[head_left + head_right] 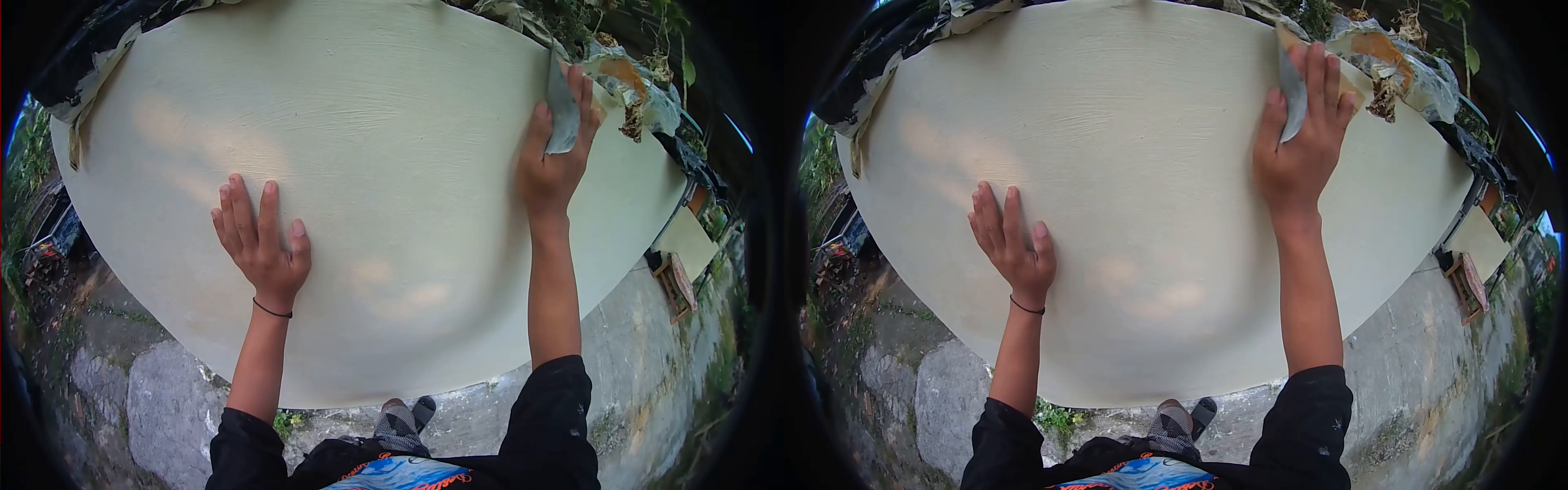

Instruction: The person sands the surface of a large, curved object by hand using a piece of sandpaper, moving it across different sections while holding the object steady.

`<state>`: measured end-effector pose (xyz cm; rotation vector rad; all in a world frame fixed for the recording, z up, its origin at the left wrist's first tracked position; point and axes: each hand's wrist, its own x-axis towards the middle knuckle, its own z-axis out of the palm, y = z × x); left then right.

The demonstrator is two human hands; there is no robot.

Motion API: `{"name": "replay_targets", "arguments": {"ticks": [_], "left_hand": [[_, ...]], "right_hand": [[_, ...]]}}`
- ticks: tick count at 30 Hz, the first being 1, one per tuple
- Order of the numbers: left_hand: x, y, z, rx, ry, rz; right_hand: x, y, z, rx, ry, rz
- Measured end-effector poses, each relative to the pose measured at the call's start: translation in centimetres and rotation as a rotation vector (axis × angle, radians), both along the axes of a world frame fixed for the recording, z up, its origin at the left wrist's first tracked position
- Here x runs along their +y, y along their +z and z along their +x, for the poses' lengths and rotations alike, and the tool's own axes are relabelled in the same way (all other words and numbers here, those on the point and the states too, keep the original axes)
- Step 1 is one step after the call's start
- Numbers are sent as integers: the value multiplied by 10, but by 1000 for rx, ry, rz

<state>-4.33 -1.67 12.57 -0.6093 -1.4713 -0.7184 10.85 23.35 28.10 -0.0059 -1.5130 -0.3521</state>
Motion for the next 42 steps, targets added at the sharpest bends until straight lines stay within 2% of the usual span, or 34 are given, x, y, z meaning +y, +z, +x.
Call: {"name": "replay_targets", "arguments": {"ticks": [1,3,5,6,7,9,11,13,14,15,16,17,19,22,25,27,28,29,31,33,35,36,38,40,41,42], "left_hand": [[0,-1,0,-4,-6,3],[0,0,0,2,-4,-2],[-1,1,-1,4,-2,-4],[-1,0,1,3,-1,-9],[-1,-1,2,0,-1,-8],[-1,1,1,-3,4,-11],[-2,1,1,-3,6,-10],[0,0,2,-5,4,-2],[-1,1,2,0,9,-10],[-1,2,1,6,14,-17],[-1,1,2,10,14,-13],[-2,0,2,4,15,-20],[-3,2,1,12,17,-15],[-2,0,2,6,8,-17],[-1,1,2,-7,12,-2],[-3,1,2,2,7,-22],[-3,0,3,5,-2,-21],[-3,0,3,3,-6,-23],[-3,1,1,6,-11,-17],[-3,0,2,3,-15,-20],[-3,1,3,0,-15,-14],[-3,1,2,6,-17,-17],[-4,1,2,3,-19,-15],[-5,0,2,0,-17,-5],[-6,1,2,1,-21,-10],[-6,1,2,3,-23,-14]], "right_hand": [[6,4,1,68,92,-117],[-2,-5,-11,105,36,-87],[-32,-29,-12,-231,-131,41],[-36,-41,-11,-373,-195,185],[-33,-38,-8,-376,-194,186],[-16,-19,-1,-247,-22,142],[4,-10,-6,-8,177,-56],[-21,-29,-16,12,28,-115],[-38,-46,-14,-182,-97,-65],[-45,-69,-14,-370,-169,108],[-44,-82,-14,-425,-247,392],[-35,-84,-12,-419,-249,396],[-22,-65,5,-419,-146,207],[13,-17,10,18,70,-201],[-4,-33,0,102,43,-321],[-25,-81,-4,-183,-58,-109],[-24,-112,-4,-351,-159,101],[-16,-127,-3,-361,-220,332],[-2,-116,9,-384,-142,348],[15,-82,26,-309,-77,86],[29,-49,28,-64,2,-174],[30,-49,26,-68,2,-176],[31,-51,20,125,58,-370],[2,-89,13,-55,-72,-258],[-9,-120,9,-208,-92,-89],[-7,-150,11,-393,-179,190]]}}
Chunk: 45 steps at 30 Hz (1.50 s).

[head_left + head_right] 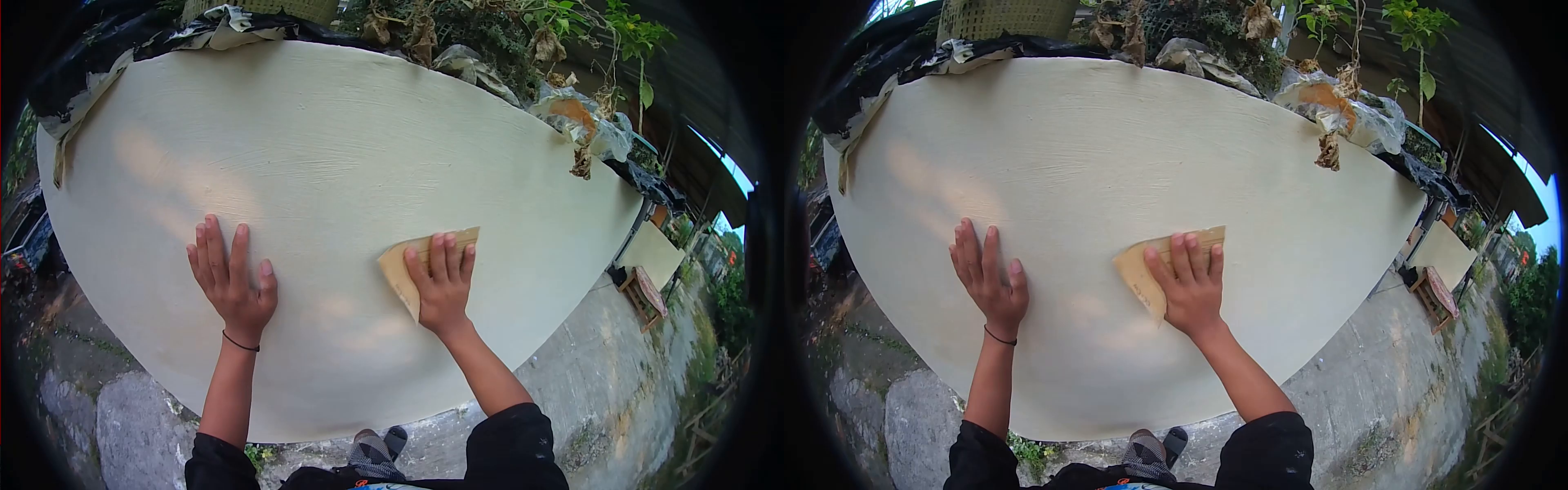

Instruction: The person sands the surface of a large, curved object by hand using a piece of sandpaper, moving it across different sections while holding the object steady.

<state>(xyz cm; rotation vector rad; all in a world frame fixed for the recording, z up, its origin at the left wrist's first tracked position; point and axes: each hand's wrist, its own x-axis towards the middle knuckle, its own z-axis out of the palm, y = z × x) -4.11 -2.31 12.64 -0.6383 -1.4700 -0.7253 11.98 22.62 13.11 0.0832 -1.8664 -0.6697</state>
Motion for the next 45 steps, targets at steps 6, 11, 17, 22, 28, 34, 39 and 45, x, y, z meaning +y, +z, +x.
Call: {"name": "replay_targets", "arguments": {"ticks": [6,11,17,22,28,34,39,45], "left_hand": [[0,-2,-1,-2,15,7],[0,-4,-3,-6,20,7],[2,-1,-2,15,2,-5],[2,0,-1,20,-4,-20],[3,-2,-4,24,30,-5],[5,-2,-2,11,48,11],[5,-1,0,-8,41,-4],[4,-4,-4,-19,56,-19]], "right_hand": [[59,70,29,339,100,-377],[33,44,11,535,118,-631],[36,-5,17,28,3,-29],[48,54,22,410,96,-543],[5,-12,3,52,-9,-100],[26,96,2,462,202,-588],[-54,66,-39,151,34,-286],[-33,73,-27,14,59,-44]]}}
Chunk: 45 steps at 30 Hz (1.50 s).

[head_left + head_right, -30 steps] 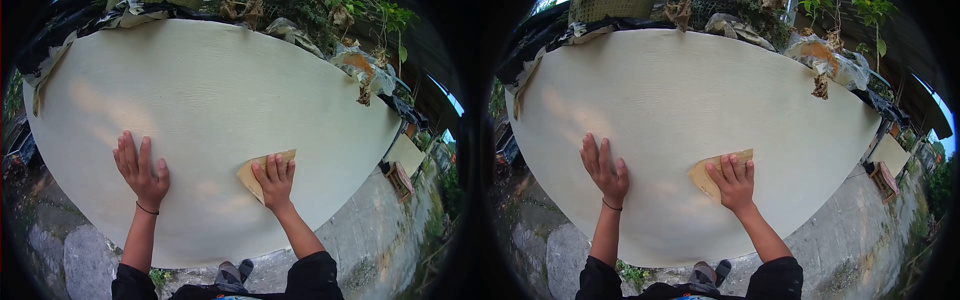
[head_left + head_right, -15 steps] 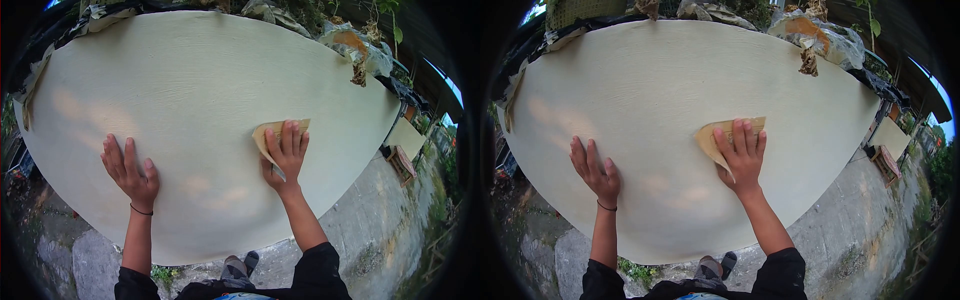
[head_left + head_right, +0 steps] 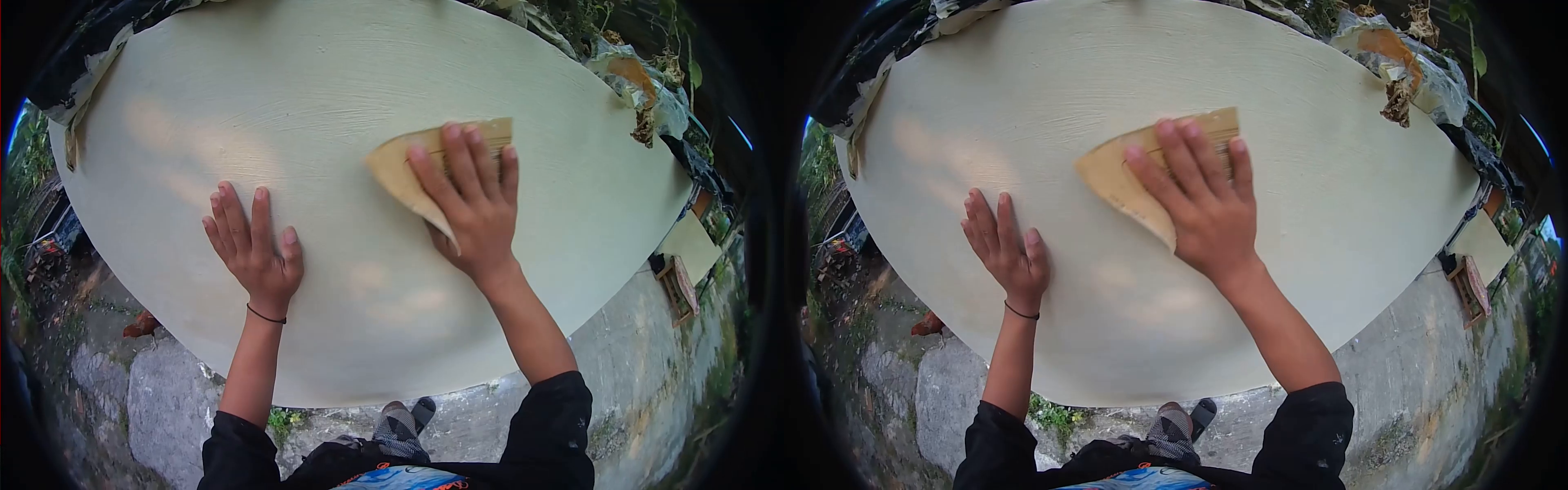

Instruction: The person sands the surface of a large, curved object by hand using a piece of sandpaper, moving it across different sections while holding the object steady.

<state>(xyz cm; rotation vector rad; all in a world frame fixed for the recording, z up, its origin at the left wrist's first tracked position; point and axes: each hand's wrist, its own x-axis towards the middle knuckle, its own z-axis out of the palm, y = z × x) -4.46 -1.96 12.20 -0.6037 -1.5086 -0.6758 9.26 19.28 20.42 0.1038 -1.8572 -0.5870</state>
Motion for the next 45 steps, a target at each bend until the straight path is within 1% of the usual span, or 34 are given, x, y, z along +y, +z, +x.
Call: {"name": "replay_targets", "arguments": {"ticks": [1,2,3,4,6,8,9,10,12,13,14,16,17,18,20,22,23,24,25,27,28,30,32,33,35,36,38,39,40,42,43,44,45], "left_hand": [[0,-1,0,0,3,-3],[1,-2,0,-8,0,-1],[2,-2,0,-13,14,7],[2,-2,1,-17,23,11],[2,-3,1,-20,17,14],[3,-3,0,-20,8,23],[2,-4,1,-23,13,25],[1,-4,0,-24,21,25],[0,-4,-2,-14,16,31],[3,-3,-2,-12,16,27],[1,-5,-1,-11,17,20],[2,-5,-4,-9,23,30],[3,-7,-5,-8,26,45],[4,-8,-4,-13,14,39],[4,-8,-6,4,23,57],[4,-7,-5,5,20,58],[3,-6,-4,16,21,43],[3,-6,-3,25,20,26],[2,-6,-2,27,10,19],[2,-5,-2,25,14,18],[2,-5,-2,22,12,10],[3,-7,-4,23,26,36],[3,-7,-4,25,20,35],[3,-7,-4,34,17,40],[3,-6,-6,43,5,40],[3,-6,-6,54,1,47],[2,-6,-4,58,1,38],[2,-6,-4,64,1,26],[2,-6,-4,63,-1,23],[3,-5,-5,64,-3,46],[3,-5,-5,62,-6,45],[2,-5,-5,70,-6,41],[2,-5,-5,76,-6,38]], "right_hand": [[11,27,10,133,-4,-153],[28,46,9,329,87,-234],[36,58,9,446,217,-325],[32,50,8,443,202,-330],[10,22,-1,387,18,-295],[-9,-49,-4,2,-96,-34],[0,-72,-3,-17,-89,113],[4,-80,1,-37,-79,256],[29,-67,16,15,-72,119],[45,-48,26,61,-25,-46],[62,-27,38,133,-40,-153],[95,4,52,357,44,-324],[113,5,56,437,111,-443],[114,-6,56,435,97,-446],[104,-35,48,567,116,-654],[63,-88,39,318,17,-462],[53,-128,37,157,-25,-243],[51,-157,36,-6,-70,-27],[63,-159,41,-4,-80,-34],[105,-144,52,44,-172,130],[103,-114,62,118,-83,-165],[115,-55,76,398,-66,-486],[143,-55,76,469,193,-835],[142,-58,74,496,152,-881],[102,-63,62,507,16,-680],[84,-87,56,383,-19,-590],[48,-141,51,106,4,-471],[48,-153,58,16,-21,-455],[55,-145,63,15,-22,-458],[76,-115,71,122,-90,-355],[84,-96,71,228,-52,-492],[91,-76,72,330,-13,-577],[98,-62,72,402,76,-643]]}}
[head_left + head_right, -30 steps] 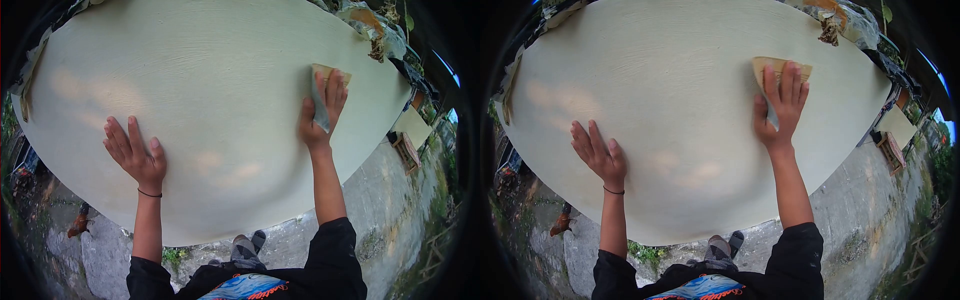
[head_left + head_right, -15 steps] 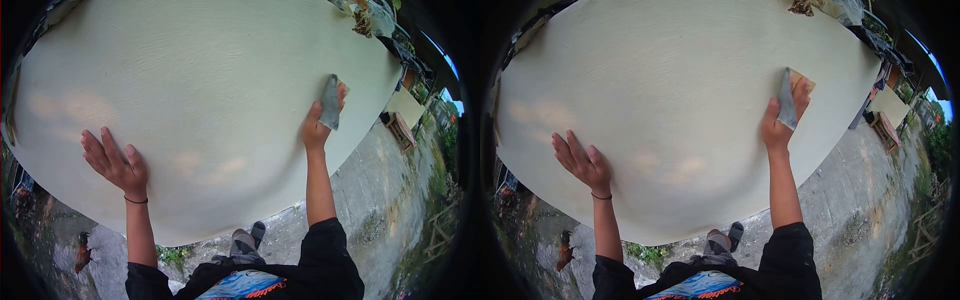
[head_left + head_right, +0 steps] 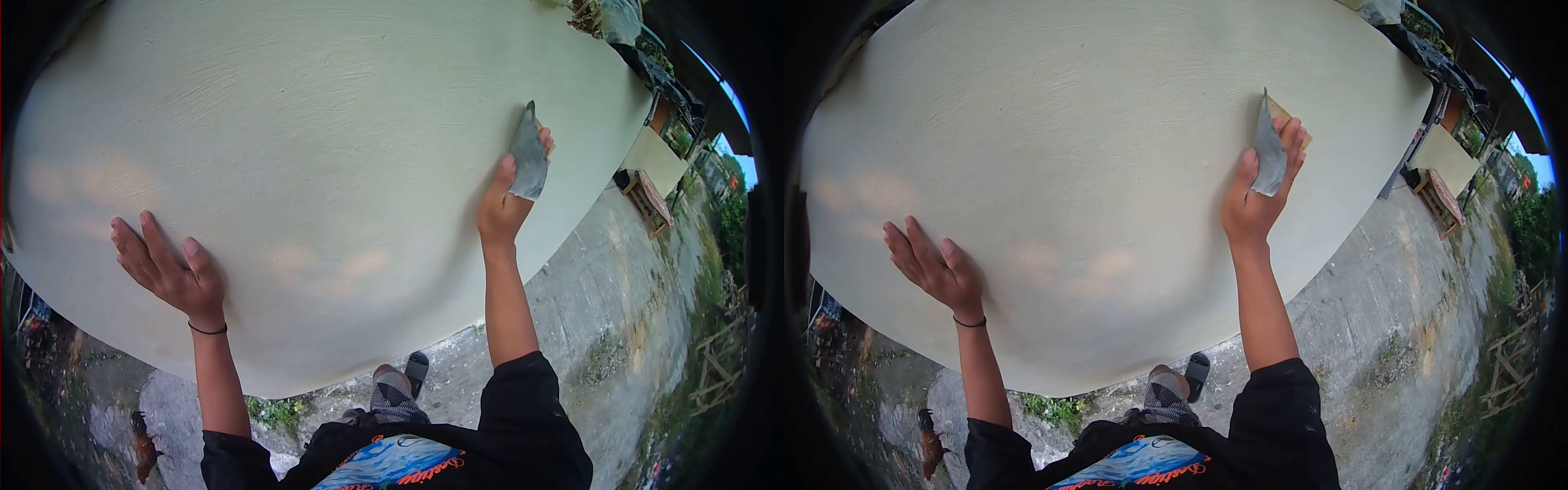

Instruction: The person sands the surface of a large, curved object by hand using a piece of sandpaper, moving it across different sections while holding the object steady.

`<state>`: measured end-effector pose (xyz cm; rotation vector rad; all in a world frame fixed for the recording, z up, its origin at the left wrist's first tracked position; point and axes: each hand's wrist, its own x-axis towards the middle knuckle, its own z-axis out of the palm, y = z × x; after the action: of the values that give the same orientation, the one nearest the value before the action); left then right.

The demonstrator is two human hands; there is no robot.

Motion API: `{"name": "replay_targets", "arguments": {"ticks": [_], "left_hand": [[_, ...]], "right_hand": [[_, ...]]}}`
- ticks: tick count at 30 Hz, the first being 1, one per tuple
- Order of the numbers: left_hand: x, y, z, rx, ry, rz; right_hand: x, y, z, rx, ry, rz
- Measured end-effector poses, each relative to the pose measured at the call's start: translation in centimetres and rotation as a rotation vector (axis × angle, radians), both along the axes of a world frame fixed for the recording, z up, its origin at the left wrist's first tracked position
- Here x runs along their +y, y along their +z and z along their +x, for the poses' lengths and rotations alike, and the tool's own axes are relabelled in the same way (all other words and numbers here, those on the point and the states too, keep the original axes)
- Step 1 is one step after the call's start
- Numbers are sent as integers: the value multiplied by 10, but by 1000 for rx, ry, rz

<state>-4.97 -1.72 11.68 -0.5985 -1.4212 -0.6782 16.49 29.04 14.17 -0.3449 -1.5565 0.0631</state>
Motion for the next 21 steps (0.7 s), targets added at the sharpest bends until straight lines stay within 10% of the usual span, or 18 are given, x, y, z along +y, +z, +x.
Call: {"name": "replay_targets", "arguments": {"ticks": [21], "left_hand": [[-2,1,4,11,-23,-17]], "right_hand": [[-46,-58,-27,-119,11,172]]}}
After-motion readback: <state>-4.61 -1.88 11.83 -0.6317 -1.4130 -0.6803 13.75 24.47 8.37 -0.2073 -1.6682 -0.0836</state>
